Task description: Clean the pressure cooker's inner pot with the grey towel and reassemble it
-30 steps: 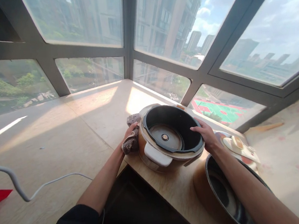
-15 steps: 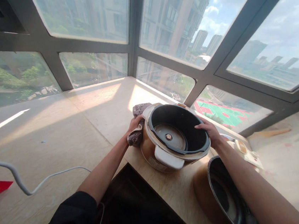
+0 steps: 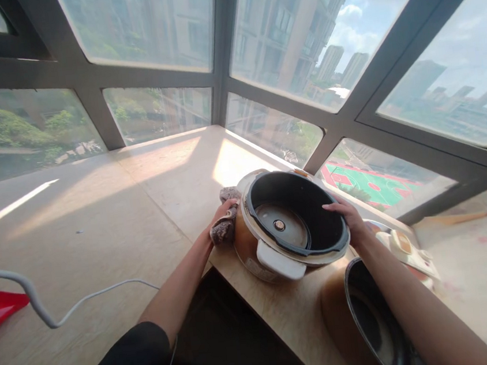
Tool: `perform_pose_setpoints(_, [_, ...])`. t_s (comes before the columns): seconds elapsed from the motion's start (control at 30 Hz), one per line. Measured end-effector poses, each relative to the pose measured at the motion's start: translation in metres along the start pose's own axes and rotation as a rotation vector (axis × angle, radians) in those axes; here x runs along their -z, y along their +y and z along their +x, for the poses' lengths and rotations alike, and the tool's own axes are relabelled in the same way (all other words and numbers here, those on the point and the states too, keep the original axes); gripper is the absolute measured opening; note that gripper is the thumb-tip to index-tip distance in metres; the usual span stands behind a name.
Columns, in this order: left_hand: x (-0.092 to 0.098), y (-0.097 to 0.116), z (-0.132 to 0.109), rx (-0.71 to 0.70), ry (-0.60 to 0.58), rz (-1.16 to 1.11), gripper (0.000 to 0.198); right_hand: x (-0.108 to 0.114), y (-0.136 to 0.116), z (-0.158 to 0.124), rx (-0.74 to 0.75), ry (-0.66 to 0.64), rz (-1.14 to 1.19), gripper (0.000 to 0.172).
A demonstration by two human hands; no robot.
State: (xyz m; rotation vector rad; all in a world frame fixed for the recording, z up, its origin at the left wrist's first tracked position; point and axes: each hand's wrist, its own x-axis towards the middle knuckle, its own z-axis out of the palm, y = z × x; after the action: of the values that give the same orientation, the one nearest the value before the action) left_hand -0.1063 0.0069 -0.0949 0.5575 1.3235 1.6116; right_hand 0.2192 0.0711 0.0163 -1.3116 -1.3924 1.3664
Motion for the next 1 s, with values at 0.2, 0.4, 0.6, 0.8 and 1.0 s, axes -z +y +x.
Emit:
perform_pose_setpoints(0.2, [0.002, -0.027, -0.076, -0.023, 0.200, -0.203, 0.032, 0.001, 0.003, 0.001, -0.016, -0.013, 0.035, 0.050])
perform_pose_setpoints(0.4, [-0.037, -0.036, -0.170, -0.120, 0.434, -0.208, 0.041, -0.001, 0.004, 0.000, -0.026, 0.016, 0.064, 0.047])
perform_pose_setpoints(0.6, [-0.082, -0.008, -0.230, -0.144, 0.371, -0.391, 0.042, -0.005, 0.003, -0.002, -0.022, -0.001, 0.157, 0.039])
perform_pose_setpoints(0.8, [-0.097, 0.004, -0.223, -0.225, 0.461, -0.181, 0.049, -0.007, 0.001, -0.004, 0.010, -0.010, 0.225, 0.039])
perform_pose_setpoints(1.0, [-0.077, 0.023, -0.184, -0.253, 0.445, -0.258, 0.040, -0.022, 0.006, -0.008, 0.092, 0.062, 0.212, 0.046])
